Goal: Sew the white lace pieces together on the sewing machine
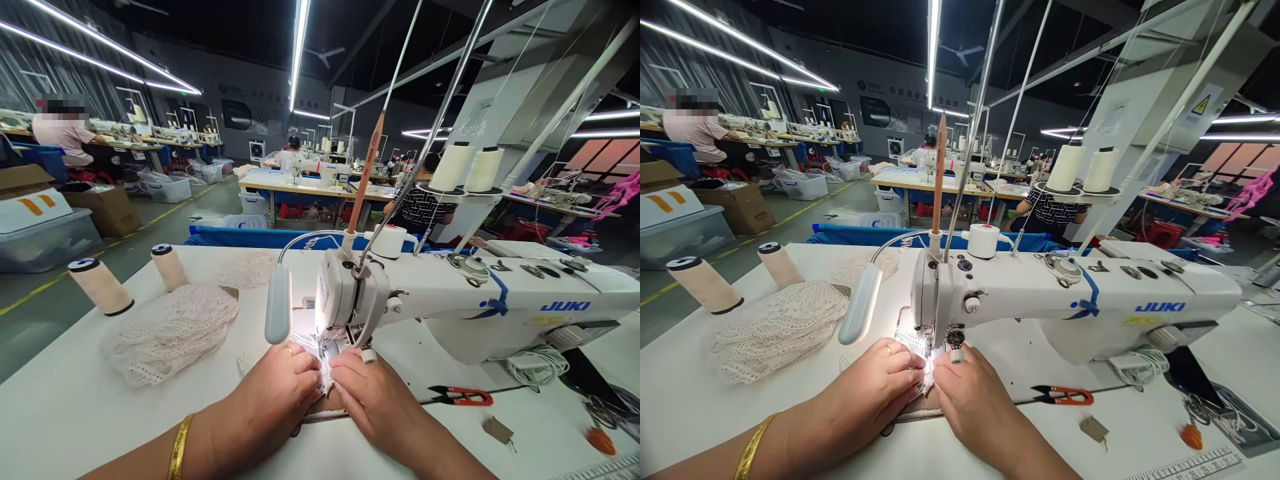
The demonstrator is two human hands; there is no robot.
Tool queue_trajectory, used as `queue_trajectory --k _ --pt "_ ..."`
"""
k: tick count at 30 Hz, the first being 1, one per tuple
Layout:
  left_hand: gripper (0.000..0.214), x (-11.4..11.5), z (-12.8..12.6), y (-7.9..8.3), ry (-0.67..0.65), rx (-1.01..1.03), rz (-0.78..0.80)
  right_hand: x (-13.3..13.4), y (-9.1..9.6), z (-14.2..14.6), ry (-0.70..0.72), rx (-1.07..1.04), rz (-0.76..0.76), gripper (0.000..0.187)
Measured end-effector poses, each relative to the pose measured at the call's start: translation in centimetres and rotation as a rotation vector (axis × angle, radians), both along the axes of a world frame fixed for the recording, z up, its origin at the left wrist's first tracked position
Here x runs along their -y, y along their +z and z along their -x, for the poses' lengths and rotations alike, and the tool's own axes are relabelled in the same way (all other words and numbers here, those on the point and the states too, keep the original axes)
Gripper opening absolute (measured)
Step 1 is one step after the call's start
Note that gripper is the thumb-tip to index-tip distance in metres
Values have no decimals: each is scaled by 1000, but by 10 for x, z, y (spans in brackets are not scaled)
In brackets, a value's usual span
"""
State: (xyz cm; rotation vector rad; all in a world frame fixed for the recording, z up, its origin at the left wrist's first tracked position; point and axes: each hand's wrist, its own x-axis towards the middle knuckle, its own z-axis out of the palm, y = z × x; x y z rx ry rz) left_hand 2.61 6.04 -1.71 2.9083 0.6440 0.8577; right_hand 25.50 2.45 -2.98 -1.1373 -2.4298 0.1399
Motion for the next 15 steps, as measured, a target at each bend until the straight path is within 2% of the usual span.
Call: queue_trajectory --k 10,15 --pt "23 -4 5 5 36 -36 13 1 0 0 -15 -14 -66 24" --pt "26 5 7 5 -86 -3 34 6 1 -1 23 -13 -57 24"
